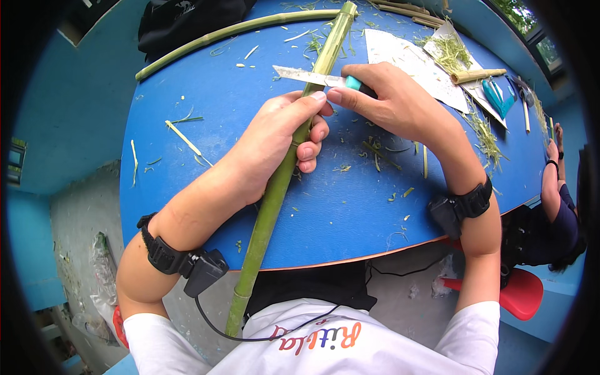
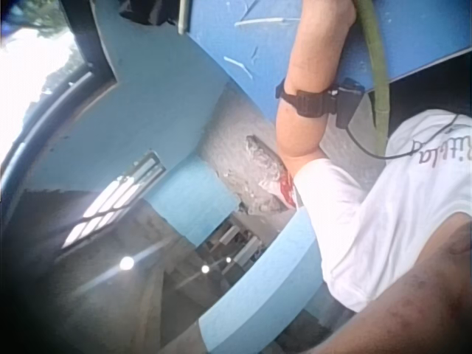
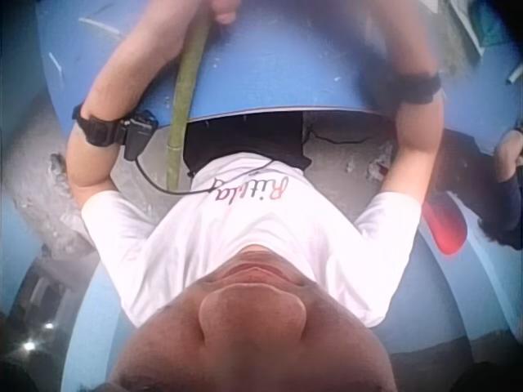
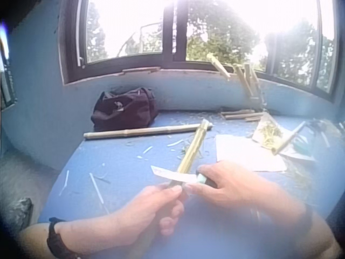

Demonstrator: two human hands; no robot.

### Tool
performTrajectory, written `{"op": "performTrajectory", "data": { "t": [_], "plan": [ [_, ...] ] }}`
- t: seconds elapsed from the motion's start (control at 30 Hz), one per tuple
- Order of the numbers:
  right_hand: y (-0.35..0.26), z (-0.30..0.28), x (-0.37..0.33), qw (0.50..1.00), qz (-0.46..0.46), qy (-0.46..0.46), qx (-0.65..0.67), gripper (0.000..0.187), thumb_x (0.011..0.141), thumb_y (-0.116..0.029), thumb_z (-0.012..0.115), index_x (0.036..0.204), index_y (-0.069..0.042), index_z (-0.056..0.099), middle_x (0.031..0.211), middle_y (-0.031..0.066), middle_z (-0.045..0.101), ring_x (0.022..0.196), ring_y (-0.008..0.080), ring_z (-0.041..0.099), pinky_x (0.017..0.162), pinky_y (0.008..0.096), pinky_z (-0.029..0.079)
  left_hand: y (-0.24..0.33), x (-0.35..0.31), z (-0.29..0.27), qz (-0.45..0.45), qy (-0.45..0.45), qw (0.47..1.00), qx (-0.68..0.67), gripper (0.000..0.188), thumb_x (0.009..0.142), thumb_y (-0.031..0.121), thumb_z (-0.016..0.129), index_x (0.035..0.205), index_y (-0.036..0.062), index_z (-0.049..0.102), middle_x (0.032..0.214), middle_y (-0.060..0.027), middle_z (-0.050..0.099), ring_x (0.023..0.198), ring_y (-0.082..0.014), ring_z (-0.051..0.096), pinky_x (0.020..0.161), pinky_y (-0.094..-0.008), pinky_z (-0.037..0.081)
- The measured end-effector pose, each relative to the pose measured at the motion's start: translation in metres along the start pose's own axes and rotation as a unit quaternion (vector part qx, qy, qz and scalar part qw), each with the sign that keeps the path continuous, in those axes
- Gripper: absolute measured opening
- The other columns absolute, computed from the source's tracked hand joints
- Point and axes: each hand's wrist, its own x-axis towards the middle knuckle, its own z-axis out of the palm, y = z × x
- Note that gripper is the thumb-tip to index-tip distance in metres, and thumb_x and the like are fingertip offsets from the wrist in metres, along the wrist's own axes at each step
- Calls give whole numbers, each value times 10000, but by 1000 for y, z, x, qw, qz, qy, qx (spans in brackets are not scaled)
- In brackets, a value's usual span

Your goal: The person trims and scrapes the outer layer of green bamboo stalks using a small knife, working on several stalks one at a time on a blue table.

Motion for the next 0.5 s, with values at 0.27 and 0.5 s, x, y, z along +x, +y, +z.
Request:
{"op": "performTrajectory", "data": {
  "t": [0.27,0.5],
  "plan": [
    [-5,-3,1,999,27,-20,-17,541,910,-501,516,785,17,611,720,224,600,708,395,572,647,462,433,3,0,1,-5,0,1000,5,190,953,224,546,1002,55,475,694,37,409,487,3,358,404,-161,325],
    [3,0,4,997,42,25,-63,604,886,-578,491,784,5,616,713,219,604,725,408,575,652,488,431,4,2,-1,-3,6,1000,-1,132,931,169,562,946,78,467,671,52,384,460,14,326,380,-150,288]
  ]
}}
